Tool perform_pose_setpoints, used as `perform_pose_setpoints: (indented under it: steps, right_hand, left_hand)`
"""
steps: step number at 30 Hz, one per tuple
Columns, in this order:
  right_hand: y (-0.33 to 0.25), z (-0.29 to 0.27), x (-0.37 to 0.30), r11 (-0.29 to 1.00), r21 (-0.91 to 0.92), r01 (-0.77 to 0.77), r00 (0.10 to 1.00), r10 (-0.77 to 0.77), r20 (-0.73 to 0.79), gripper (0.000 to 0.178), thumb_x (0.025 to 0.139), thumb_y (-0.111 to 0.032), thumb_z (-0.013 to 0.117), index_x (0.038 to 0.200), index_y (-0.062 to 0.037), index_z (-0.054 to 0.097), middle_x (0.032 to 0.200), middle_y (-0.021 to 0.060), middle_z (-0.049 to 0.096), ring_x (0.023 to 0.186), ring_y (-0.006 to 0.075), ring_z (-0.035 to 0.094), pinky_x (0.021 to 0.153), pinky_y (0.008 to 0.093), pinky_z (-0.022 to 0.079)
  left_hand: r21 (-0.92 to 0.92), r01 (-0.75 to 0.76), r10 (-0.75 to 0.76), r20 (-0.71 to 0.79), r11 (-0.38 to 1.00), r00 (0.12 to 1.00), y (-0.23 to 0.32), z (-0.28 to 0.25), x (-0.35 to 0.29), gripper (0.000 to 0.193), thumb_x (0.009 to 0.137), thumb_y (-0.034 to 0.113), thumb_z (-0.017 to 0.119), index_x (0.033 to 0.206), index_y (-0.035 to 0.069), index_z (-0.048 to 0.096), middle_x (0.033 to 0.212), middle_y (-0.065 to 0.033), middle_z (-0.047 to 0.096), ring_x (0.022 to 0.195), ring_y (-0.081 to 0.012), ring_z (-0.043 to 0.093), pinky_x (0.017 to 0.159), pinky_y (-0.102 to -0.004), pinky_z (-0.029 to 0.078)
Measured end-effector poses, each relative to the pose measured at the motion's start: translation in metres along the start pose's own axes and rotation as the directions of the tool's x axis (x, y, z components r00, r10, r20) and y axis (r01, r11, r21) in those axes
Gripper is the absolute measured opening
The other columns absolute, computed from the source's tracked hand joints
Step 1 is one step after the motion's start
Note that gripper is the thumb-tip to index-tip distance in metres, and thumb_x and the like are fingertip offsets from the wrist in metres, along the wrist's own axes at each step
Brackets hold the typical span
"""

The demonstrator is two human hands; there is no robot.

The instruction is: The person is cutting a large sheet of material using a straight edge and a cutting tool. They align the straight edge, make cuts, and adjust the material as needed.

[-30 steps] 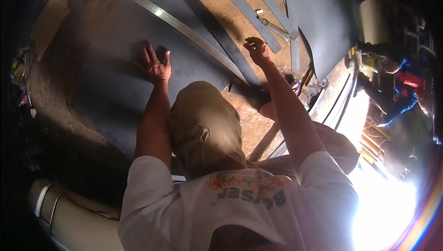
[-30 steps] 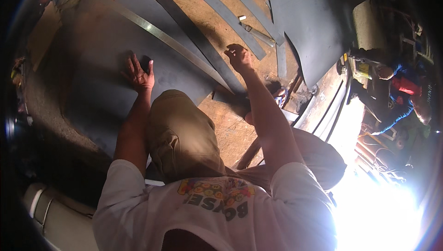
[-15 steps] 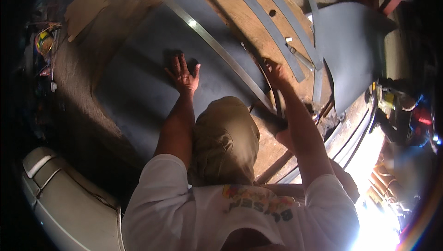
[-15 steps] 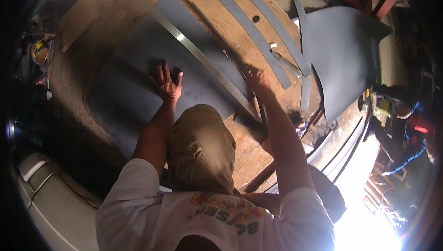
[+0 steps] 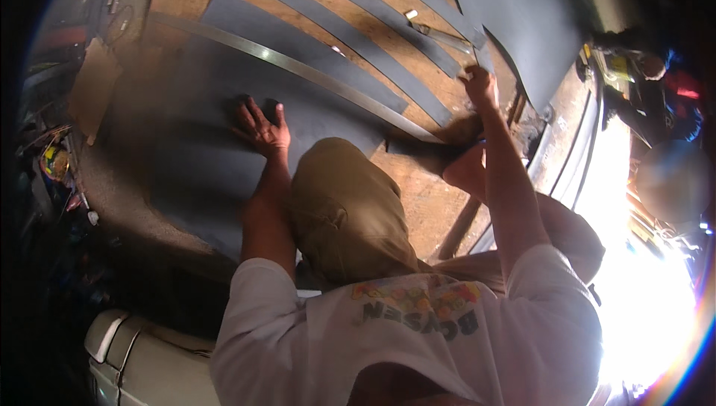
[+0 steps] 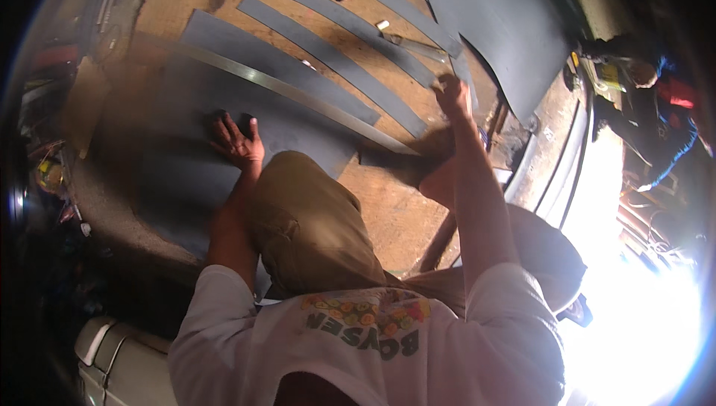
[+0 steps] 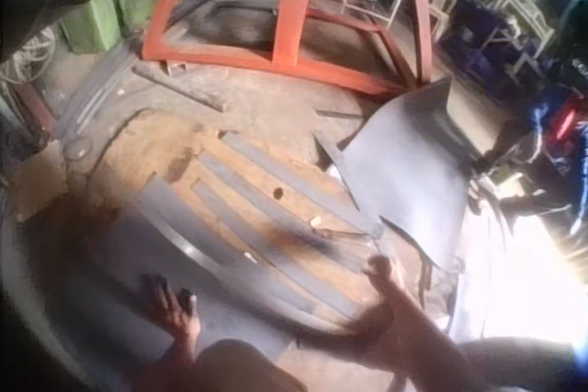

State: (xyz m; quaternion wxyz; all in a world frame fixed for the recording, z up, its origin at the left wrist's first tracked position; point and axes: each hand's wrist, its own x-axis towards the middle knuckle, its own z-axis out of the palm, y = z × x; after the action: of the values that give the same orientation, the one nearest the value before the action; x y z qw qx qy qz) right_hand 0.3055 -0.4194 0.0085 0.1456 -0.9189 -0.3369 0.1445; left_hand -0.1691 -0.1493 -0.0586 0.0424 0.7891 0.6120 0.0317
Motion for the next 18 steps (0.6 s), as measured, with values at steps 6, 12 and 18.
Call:
perform_pose_setpoints:
  steps: [6,12,18]
  right_hand:
    - [-0.037,0.051,-0.113,0.992,-0.114,0.050,0.998,-0.052,-0.019,0.065,0.073,-0.032,0.089,0.131,-0.0143,0.067,0.132,0.0040,0.059,0.126,0.0336,0.052,0.102,0.0484,0.047]
    - [-0.007,0.085,-0.145,0.980,-0.196,0.046,0.991,-0.069,-0.115,0.075,0.073,-0.040,0.086,0.140,-0.0168,0.062,0.141,0.0064,0.056,0.129,0.0345,0.050,0.104,0.0497,0.045]
    - [-0.002,0.068,-0.152,0.993,0.009,-0.119,0.976,0.119,-0.181,0.103,0.071,-0.046,0.088,0.154,-0.0064,0.042,0.152,0.0210,0.046,0.138,0.0406,0.040,0.116,0.0519,0.033]
  left_hand:
    - [0.037,0.046,-0.047,0.026,0.998,0.999,-0.016,-0.006,0.002,0.090,0.097,0.071,0.043,0.163,0.013,0.024,0.168,-0.0133,0.023,0.158,-0.0288,0.017,0.125,-0.0645,0.006]
    - [-0.006,0.044,-0.044,0.060,0.999,0.997,-0.004,0.000,0.005,0.089,0.097,0.071,0.044,0.162,0.012,0.028,0.167,-0.0137,0.024,0.157,-0.0298,0.018,0.125,-0.0643,0.007]
    - [-0.067,0.041,-0.040,0.016,0.997,0.999,-0.011,-0.005,0.001,0.089,0.096,0.071,0.046,0.161,0.012,0.029,0.165,-0.0150,0.026,0.156,-0.0324,0.020,0.123,-0.0668,0.012]
